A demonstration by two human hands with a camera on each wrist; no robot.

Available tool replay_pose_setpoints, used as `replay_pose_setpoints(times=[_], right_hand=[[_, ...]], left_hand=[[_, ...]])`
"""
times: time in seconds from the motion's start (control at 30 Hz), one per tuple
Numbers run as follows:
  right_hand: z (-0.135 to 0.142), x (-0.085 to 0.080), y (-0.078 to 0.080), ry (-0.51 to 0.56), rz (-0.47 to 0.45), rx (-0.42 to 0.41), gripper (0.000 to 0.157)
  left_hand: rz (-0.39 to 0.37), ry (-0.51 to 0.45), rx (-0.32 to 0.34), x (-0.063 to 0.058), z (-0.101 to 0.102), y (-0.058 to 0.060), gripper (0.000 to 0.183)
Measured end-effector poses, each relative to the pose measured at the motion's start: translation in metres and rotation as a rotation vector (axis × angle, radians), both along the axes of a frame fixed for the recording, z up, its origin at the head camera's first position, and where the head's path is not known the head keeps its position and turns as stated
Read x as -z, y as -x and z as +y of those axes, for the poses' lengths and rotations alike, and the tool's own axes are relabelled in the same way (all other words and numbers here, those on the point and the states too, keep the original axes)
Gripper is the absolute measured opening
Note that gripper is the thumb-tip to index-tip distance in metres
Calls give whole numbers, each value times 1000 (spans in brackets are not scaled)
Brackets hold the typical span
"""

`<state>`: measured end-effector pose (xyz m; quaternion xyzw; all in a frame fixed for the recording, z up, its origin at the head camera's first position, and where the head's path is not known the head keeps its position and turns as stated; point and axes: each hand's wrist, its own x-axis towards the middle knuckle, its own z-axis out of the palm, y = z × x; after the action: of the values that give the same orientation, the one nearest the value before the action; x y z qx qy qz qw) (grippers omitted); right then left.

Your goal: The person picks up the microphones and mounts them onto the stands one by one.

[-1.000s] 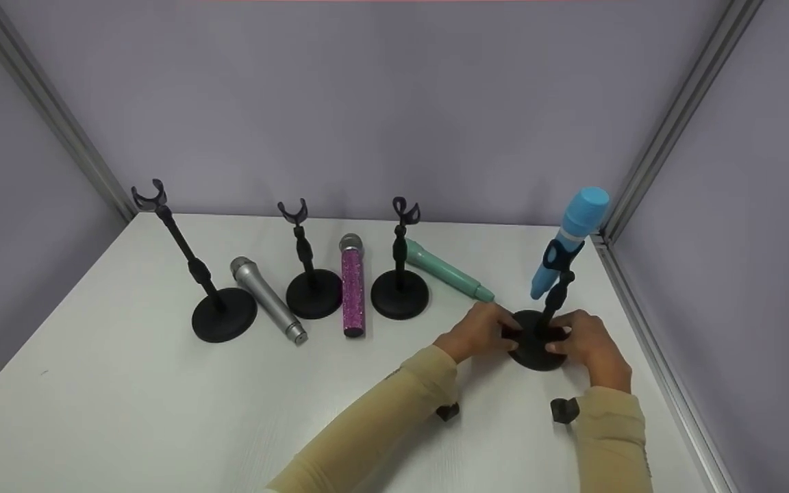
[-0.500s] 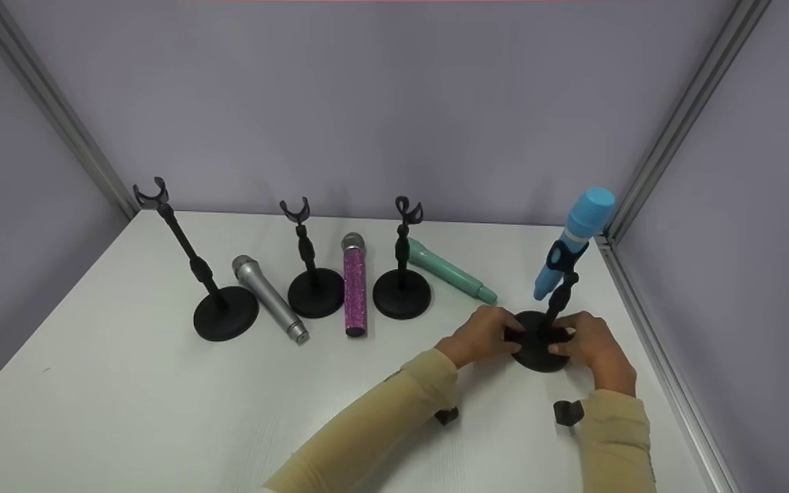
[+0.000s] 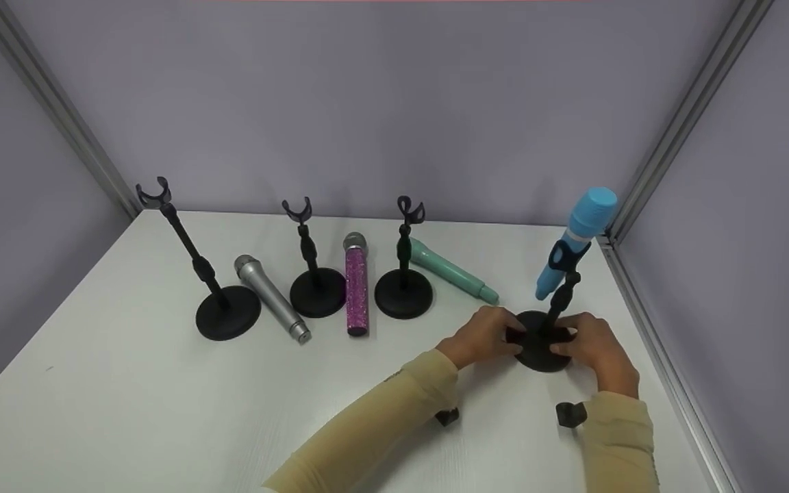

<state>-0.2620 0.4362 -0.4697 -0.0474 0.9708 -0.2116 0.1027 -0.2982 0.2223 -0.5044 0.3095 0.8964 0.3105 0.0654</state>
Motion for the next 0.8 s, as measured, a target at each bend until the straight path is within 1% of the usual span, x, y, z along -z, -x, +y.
replay_pose_setpoints(times=[0.07, 0.13, 0.2, 0.27, 0.33, 0.4, 0.5, 0.57, 0.6, 0.67, 0.8], right_hand=[[-3, -4, -1, -13, -9, -8, 60], [-8, -10, -3, -31, -40, -13, 66], [-13, -18, -6, -53, -83, -10, 73], [-19, -28, -10, -79, -123, -13, 76], [-24, -38, -15, -104, -153, -21, 73], [-30, -46, -20, -111, -177, -45, 65], [-41, -56, -24, -76, -232, -62, 54], [-50, -61, -26, -43, -250, -76, 49], [-54, -63, -26, -28, -250, -87, 48], [-63, -67, -28, -11, -213, -111, 46], [-81, -73, -26, -3, -80, -185, 44]], left_hand=[[1, 8, -6, -3, -2, -1, 27], [-4, 22, -23, -7, -4, -1, 29], [6, 34, -35, -13, -7, -2, 31], [21, 39, -38, -19, -11, -3, 34], [38, 42, -28, -26, -17, -4, 38], [57, 42, -9, -31, -26, -4, 41], [57, 77, -9, -40, -42, -5, 45], [69, 107, -14, -45, -53, -6, 48], [78, 126, -17, -47, -59, -6, 48], [100, 151, -19, -52, -72, -7, 48], [133, 157, -19, -60, -98, -10, 46]])
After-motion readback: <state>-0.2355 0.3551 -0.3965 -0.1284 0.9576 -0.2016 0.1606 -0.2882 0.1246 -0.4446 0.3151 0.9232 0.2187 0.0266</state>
